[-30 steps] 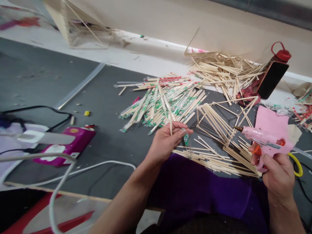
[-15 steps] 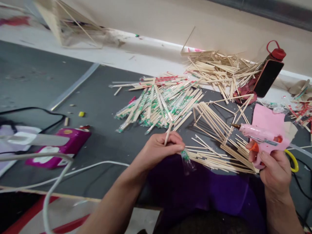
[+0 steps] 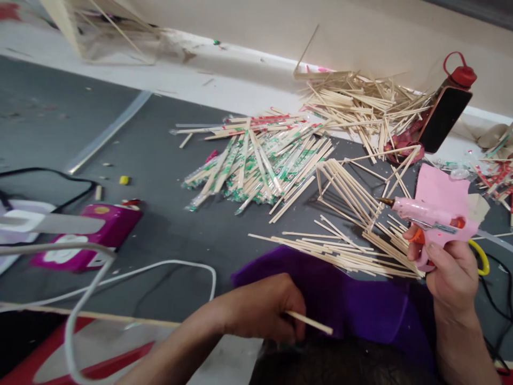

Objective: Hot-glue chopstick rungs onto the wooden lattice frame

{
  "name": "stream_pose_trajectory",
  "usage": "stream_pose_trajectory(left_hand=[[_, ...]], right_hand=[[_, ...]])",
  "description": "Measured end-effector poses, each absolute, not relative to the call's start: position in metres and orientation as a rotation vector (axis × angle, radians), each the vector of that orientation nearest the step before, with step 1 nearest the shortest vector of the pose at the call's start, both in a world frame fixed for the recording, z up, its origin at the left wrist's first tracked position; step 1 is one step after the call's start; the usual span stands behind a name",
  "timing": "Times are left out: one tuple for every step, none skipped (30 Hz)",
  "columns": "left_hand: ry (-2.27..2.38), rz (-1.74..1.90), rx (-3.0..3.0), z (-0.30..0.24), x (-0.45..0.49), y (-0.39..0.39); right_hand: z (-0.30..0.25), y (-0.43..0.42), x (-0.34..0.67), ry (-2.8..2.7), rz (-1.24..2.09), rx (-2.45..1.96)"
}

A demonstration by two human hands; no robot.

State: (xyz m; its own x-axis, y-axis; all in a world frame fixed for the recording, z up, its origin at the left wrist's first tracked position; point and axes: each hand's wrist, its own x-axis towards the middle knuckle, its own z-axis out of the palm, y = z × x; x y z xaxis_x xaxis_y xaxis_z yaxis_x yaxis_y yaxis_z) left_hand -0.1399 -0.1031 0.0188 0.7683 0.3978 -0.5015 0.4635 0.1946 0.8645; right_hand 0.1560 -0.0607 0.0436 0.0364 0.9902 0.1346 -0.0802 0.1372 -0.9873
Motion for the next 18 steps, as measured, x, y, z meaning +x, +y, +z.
stream_pose_trajectory(left_hand=[[0.749, -0.053, 1.475, 0.02, -0.137, -0.104], [0.745, -0.051, 1.553, 0.022, -0.134, -0.104], [0.745, -0.047, 1.642, 0.025, -0.132, -0.105], [0.751, -0.046, 1.723, 0.028, -0.13, -0.105], [0.758, -0.054, 1.783, 0.032, -0.129, -0.106], [0.759, -0.072, 1.817, 0.035, -0.129, -0.107], [0.752, -0.096, 1.821, 0.038, -0.13, -0.107], [0.736, -0.118, 1.794, 0.04, -0.132, -0.107], [0.708, -0.135, 1.738, 0.042, -0.134, -0.105], [0.674, -0.141, 1.664, 0.043, -0.137, -0.102], [0.644, -0.131, 1.579, 0.043, -0.14, -0.099], [0.63, -0.105, 1.494, 0.043, -0.142, -0.094], [0.637, -0.069, 1.425, 0.043, -0.144, -0.089], [0.66, -0.021, 1.376, 0.043, -0.144, -0.083], [0.7, 0.041, 1.346, 0.043, -0.142, -0.077], [0.747, 0.102, 1.332, 0.044, -0.138, -0.071], [0.797, 0.181, 1.317, 0.045, -0.132, -0.064], [0.843, 0.279, 1.318, 0.047, -0.125, -0.058]], right_hand=[[0.044, -0.061, 0.156, -1.191, 1.121, -1.064], [0.044, -0.061, 0.155, -1.194, 1.121, -1.064], [0.044, -0.061, 0.155, -1.196, 1.122, -1.064], [0.044, -0.061, 0.155, -1.198, 1.125, -1.063], [0.044, -0.061, 0.155, -1.201, 1.125, -1.061], [0.044, -0.061, 0.155, -1.203, 1.125, -1.058], [0.044, -0.062, 0.155, -1.206, 1.123, -1.057], [0.044, -0.062, 0.155, -1.207, 1.121, -1.056], [0.044, -0.062, 0.155, -1.207, 1.121, -1.055], [0.044, -0.062, 0.155, -1.206, 1.123, -1.053], [0.045, -0.062, 0.155, -1.204, 1.126, -1.051], [0.045, -0.062, 0.155, -1.204, 1.13, -1.05], [0.046, -0.062, 0.155, -1.203, 1.132, -1.049], [0.046, -0.062, 0.155, -1.202, 1.133, -1.049], [0.046, -0.062, 0.155, -1.198, 1.133, -1.048], [0.047, -0.062, 0.155, -1.195, 1.133, -1.046], [0.046, -0.062, 0.155, -1.191, 1.134, -1.044], [0.046, -0.062, 0.154, -1.183, 1.135, -1.042]])
